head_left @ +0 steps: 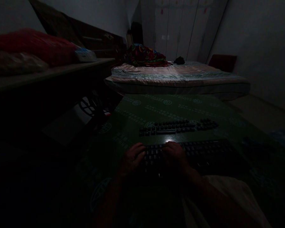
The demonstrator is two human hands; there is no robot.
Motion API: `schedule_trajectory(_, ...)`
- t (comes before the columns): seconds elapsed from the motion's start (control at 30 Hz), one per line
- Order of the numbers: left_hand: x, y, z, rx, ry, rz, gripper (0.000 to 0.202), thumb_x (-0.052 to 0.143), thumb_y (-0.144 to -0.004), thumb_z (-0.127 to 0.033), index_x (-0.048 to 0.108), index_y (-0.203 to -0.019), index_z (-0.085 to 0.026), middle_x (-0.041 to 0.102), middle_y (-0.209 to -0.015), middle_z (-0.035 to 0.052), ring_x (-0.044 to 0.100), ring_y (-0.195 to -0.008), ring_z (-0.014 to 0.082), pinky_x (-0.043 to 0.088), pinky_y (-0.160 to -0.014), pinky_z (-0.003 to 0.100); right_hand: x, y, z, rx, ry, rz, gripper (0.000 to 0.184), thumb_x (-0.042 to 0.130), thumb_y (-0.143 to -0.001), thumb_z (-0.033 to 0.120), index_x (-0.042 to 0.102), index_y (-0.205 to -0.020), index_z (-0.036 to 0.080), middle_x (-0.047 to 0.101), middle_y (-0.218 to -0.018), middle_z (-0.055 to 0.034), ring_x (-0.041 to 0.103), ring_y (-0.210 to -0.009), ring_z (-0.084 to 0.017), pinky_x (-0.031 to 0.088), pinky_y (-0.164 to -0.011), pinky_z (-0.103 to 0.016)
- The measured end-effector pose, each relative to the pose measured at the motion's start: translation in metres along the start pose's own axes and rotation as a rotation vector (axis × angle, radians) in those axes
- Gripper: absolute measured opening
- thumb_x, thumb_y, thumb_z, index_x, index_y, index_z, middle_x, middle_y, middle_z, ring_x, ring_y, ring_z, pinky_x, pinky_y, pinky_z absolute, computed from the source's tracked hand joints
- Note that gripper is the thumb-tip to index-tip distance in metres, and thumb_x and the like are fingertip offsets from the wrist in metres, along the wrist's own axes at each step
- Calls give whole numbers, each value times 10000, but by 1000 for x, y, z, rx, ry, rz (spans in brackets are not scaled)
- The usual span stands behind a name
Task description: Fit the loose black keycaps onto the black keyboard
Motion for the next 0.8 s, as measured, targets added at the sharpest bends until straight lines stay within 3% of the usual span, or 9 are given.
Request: schedule_trajectory(0.8, -3, 0, 7, 30, -42, -18, 373, 584, -741, -428, 681, -1028, -210, 611, -1227, 94, 570, -1130, 262, 465, -969, 426, 8, 3, -1, -10, 19, 11, 179, 506, -829, 142, 560, -666, 195, 561, -707, -33, 501, -710, -155, 387, -673, -275)
Point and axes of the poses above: each hand's wrist, its own y-axis away from the middle knuckle, its own x-axis out of the palm, z = x × y, the point moved 4 cm from there along -y, towards the middle knuckle
